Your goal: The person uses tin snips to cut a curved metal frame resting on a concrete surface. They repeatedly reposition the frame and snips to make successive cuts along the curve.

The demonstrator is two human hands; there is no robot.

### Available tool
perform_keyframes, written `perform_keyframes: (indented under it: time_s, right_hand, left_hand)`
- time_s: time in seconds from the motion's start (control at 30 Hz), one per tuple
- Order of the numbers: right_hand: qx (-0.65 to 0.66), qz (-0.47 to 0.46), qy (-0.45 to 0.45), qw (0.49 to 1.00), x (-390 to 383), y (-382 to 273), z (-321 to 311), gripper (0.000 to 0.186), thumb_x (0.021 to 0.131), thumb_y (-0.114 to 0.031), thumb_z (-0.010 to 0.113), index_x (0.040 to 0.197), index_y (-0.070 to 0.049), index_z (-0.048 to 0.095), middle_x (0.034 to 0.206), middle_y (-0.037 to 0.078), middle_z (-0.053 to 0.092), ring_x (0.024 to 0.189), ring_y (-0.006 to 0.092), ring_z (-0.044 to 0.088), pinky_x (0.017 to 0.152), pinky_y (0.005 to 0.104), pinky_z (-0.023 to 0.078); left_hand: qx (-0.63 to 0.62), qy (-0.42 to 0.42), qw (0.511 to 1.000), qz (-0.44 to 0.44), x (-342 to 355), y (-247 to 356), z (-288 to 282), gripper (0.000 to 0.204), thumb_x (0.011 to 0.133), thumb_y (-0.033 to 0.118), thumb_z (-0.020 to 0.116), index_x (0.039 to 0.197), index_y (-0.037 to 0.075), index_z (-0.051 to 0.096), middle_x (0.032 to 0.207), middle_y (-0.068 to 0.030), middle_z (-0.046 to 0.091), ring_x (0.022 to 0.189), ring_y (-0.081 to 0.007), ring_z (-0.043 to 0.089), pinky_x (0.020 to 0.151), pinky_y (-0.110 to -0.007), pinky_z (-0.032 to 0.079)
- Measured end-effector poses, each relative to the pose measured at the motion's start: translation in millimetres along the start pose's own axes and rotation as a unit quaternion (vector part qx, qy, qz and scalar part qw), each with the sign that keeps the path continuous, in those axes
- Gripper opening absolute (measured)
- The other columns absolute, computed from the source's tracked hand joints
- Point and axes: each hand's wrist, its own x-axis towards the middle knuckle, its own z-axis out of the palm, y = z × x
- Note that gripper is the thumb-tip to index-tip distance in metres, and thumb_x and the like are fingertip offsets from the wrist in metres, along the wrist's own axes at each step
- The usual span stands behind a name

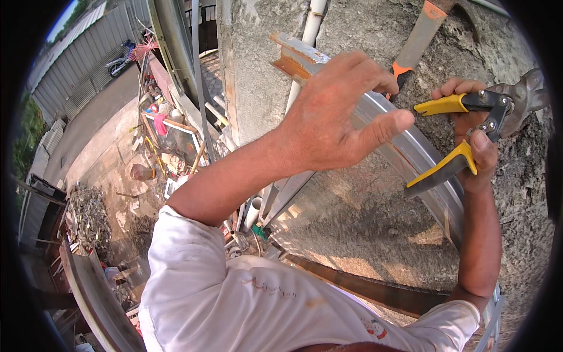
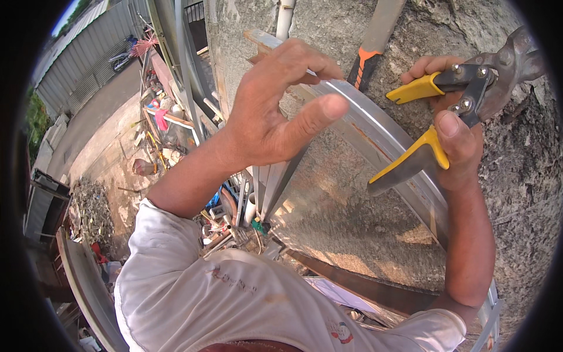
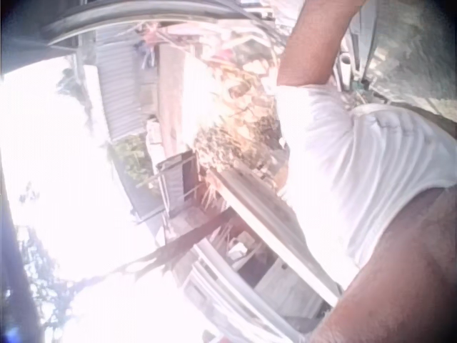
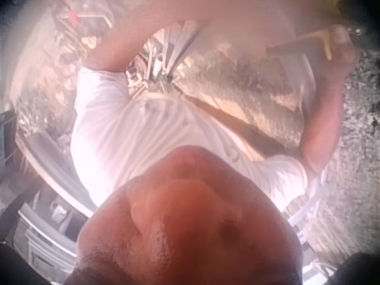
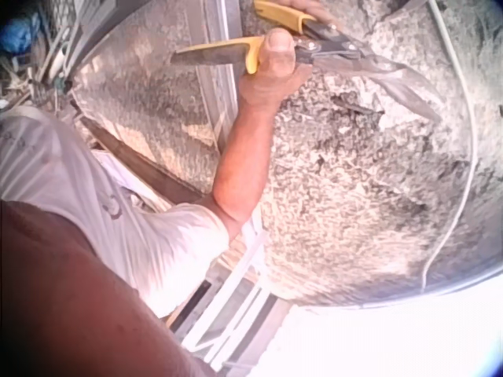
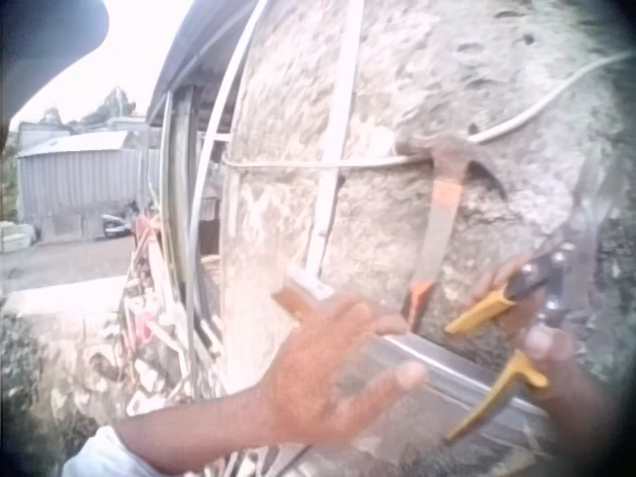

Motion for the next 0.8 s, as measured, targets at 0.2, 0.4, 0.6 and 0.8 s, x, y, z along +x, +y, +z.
perform_keyframes:
  time_s: [0.2, 0.4, 0.6, 0.8]
  right_hand:
    - [0.006, 0.015, 0.013, 1.000, 0, -3, 0, 0.071, 0.076, -0.051, 0.065, 0.126, -0.004, 0.049, 0.119, 0.015, 0.054, 0.113, 0.0279, 0.056, 0.102, 0.0483, 0.043]
    - [0.065, 0.016, 0.017, 0.998, 1, 9, -5, 0.074, 0.075, -0.054, 0.069, 0.127, -0.004, 0.051, 0.118, 0.014, 0.055, 0.114, 0.0281, 0.056, 0.101, 0.0486, 0.043]
    - [0.093, 0.049, -0.010, 0.994, -1, 9, -1, 0.074, 0.076, -0.056, 0.068, 0.127, -0.005, 0.051, 0.117, 0.013, 0.055, 0.114, 0.0274, 0.055, 0.102, 0.0469, 0.041]
    - [0.021, 0.087, -0.036, 0.995, -3, 13, 5, 0.073, 0.073, -0.056, 0.066, 0.124, -0.006, 0.050, 0.114, 0.008, 0.052, 0.113, 0.0239, 0.053, 0.102, 0.0431, 0.038]
  left_hand:
    - [0.250, -0.005, 0.967, -0.052, 17, -156, -91, 0.052, 0.107, 0.046, 0.045, 0.116, 0.000, 0.068, 0.107, -0.0170, 0.065, 0.105, -0.0311, 0.064, 0.093, -0.040, 0.049]
    - [0.294, -0.210, 0.914, -0.185, 30, -168, -70, 0.065, 0.107, 0.053, 0.038, 0.115, -0.003, 0.069, 0.113, -0.0261, 0.068, 0.108, -0.0408, 0.064, 0.096, -0.048, 0.049]
    - [0.284, -0.303, 0.886, -0.205, 31, -175, -67, 0.064, 0.108, 0.050, 0.037, 0.109, -0.003, 0.072, 0.100, -0.0276, 0.070, 0.097, -0.0438, 0.066, 0.092, -0.048, 0.051]
    - [0.297, -0.241, 0.908, -0.169, 14, -164, -62, 0.056, 0.108, 0.042, 0.036, 0.106, -0.003, 0.070, 0.100, -0.0266, 0.068, 0.099, -0.0435, 0.062, 0.093, -0.051, 0.047]
